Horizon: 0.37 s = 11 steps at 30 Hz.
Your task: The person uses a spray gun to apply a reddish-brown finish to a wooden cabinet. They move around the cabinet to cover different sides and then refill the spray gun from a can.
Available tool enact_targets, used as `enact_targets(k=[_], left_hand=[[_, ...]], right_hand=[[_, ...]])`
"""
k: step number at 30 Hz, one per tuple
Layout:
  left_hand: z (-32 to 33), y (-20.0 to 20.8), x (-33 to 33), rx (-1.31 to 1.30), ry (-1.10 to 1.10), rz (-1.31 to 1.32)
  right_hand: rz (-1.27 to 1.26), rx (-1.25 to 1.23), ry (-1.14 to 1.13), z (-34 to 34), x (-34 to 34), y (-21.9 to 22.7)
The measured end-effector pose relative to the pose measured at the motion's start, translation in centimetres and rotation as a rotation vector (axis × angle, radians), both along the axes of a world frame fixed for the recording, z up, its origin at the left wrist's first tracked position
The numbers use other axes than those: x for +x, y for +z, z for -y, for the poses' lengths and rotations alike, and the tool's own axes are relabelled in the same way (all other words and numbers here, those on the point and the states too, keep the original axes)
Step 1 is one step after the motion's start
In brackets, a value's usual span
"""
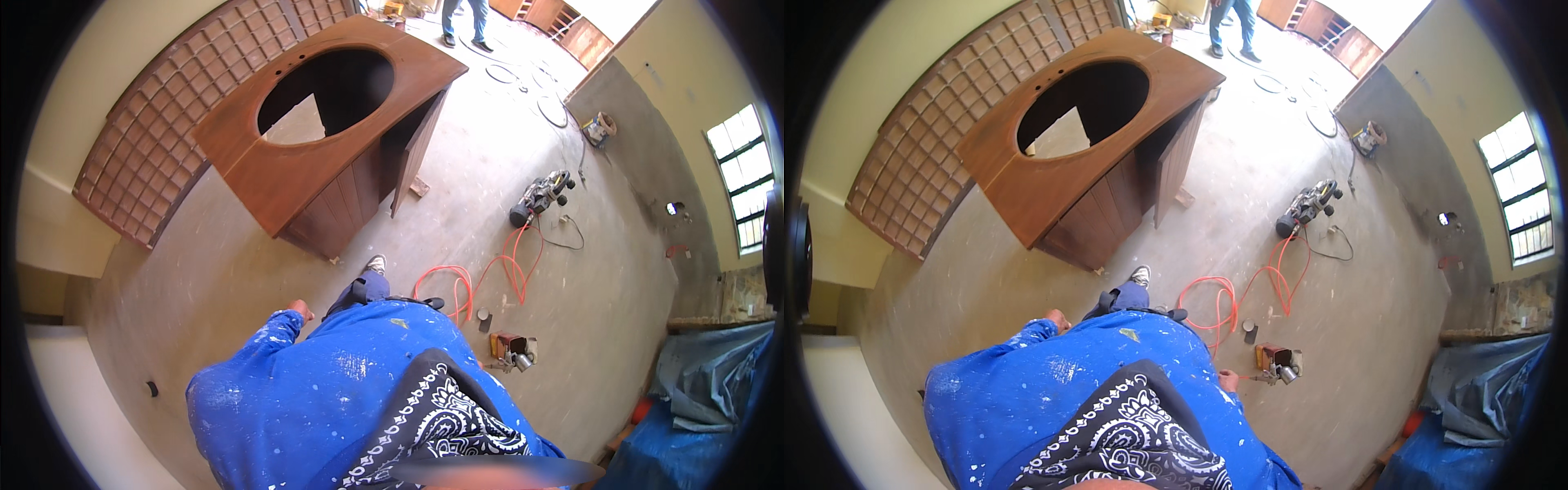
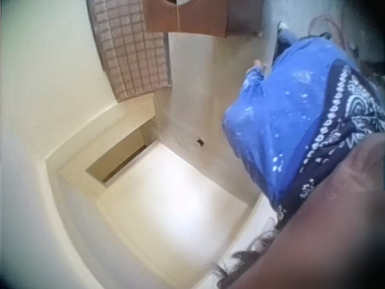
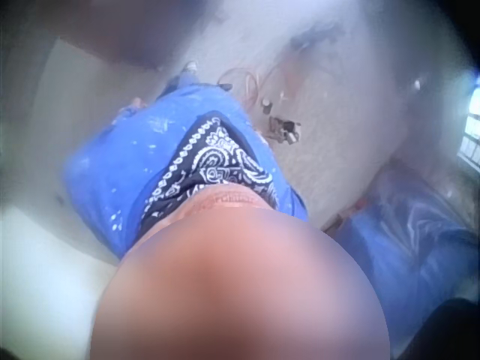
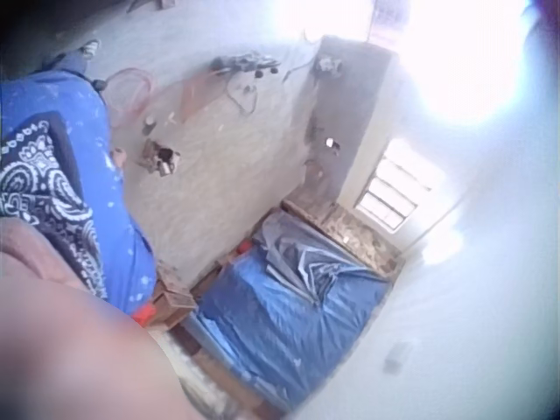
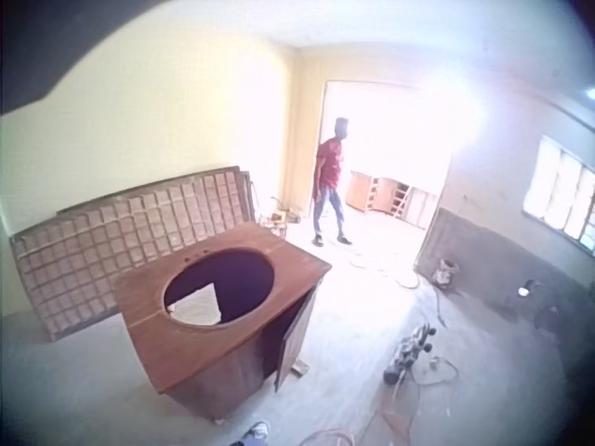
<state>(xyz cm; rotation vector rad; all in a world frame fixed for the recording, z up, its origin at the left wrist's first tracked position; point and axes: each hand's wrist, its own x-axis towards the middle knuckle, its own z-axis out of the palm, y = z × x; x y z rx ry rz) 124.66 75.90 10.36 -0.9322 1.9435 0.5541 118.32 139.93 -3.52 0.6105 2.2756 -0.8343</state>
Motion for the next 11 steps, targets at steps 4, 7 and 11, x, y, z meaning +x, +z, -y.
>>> enact_targets(k=[4, 7, 11], left_hand=[[2.6, -2.8, -3.7, 0.013, -0.093, 0.007], [5.6, -5.7, -8.7, 0.078, -0.281, 0.041], [7.9, -7.4, -15.3, 0.349, -0.36, 0.109]], right_hand=[[0.072, -0.092, -0.128, 4.1, -7.4, 5.5], [0.115, -0.169, -0.256, 8.4, -13.3, 10.7], [0.029, -0.206, -0.17, 11.2, -19.0, 10.9]])
